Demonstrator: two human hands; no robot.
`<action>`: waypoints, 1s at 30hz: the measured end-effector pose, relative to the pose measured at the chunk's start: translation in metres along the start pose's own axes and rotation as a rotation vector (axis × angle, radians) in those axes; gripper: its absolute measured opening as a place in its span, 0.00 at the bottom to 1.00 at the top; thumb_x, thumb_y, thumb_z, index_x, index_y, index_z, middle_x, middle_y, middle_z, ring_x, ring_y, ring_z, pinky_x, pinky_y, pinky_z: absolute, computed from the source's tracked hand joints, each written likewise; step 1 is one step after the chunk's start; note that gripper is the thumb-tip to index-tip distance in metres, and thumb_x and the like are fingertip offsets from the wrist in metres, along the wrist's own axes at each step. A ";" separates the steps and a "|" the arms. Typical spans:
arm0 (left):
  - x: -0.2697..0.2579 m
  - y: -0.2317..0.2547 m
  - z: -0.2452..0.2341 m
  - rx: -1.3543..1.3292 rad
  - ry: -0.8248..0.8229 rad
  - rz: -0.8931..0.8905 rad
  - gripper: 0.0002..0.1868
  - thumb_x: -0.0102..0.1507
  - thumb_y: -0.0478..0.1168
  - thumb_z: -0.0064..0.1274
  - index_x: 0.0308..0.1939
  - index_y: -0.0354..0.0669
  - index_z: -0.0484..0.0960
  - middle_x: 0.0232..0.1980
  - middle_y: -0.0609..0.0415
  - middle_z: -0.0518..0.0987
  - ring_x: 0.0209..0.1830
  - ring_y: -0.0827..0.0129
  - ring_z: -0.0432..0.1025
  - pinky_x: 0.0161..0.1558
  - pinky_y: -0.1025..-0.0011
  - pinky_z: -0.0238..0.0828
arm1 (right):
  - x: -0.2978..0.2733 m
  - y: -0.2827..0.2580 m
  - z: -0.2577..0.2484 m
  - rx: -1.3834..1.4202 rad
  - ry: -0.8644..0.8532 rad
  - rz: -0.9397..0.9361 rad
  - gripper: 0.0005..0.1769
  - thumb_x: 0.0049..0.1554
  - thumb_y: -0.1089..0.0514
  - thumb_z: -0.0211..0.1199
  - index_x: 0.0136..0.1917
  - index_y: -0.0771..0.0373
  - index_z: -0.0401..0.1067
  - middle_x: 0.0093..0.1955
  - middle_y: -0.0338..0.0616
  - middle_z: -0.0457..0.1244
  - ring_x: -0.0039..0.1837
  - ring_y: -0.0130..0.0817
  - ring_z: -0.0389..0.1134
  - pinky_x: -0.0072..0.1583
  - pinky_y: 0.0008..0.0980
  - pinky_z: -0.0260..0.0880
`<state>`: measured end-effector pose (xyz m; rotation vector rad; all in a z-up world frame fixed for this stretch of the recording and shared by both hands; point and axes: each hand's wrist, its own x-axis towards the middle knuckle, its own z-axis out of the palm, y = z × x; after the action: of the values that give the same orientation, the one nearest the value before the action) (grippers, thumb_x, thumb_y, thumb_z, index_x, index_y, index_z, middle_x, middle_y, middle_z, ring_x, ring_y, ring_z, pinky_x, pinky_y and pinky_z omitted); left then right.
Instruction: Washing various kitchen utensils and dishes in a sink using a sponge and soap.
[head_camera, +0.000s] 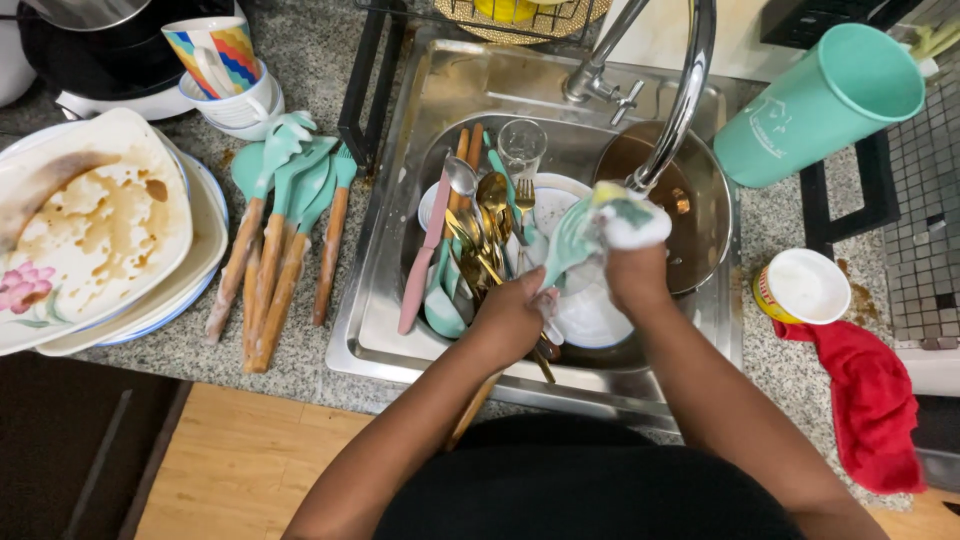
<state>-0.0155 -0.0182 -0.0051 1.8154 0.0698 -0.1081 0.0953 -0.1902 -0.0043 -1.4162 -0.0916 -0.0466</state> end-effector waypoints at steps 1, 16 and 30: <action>0.001 0.009 -0.003 -0.001 0.002 -0.001 0.24 0.67 0.35 0.47 0.67 0.31 0.71 0.52 0.41 0.83 0.47 0.66 0.79 0.51 0.71 0.74 | -0.001 -0.002 0.007 -0.001 -0.002 0.001 0.15 0.63 0.64 0.62 0.63 0.60 0.71 0.58 0.45 0.66 0.57 0.39 0.67 0.57 0.37 0.70; 0.009 0.010 -0.006 0.134 -0.007 0.038 0.18 0.66 0.36 0.44 0.58 0.34 0.76 0.49 0.38 0.84 0.48 0.48 0.79 0.51 0.60 0.73 | -0.004 -0.010 0.030 0.321 0.099 0.559 0.19 0.52 0.68 0.50 0.56 0.63 0.70 0.48 0.49 0.66 0.46 0.43 0.69 0.43 0.44 0.74; 0.024 -0.020 -0.018 -0.691 -0.019 -0.351 0.16 0.69 0.33 0.51 0.60 0.30 0.78 0.34 0.51 0.78 0.25 0.73 0.70 0.26 0.75 0.68 | 0.012 0.006 -0.019 0.912 0.099 0.601 0.19 0.61 0.55 0.58 0.62 0.67 0.69 0.55 0.54 0.65 0.58 0.49 0.68 0.64 0.46 0.72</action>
<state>0.0065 0.0034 -0.0225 1.0980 0.3676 -0.3090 0.1084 -0.2081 -0.0122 -0.4844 0.3601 0.3795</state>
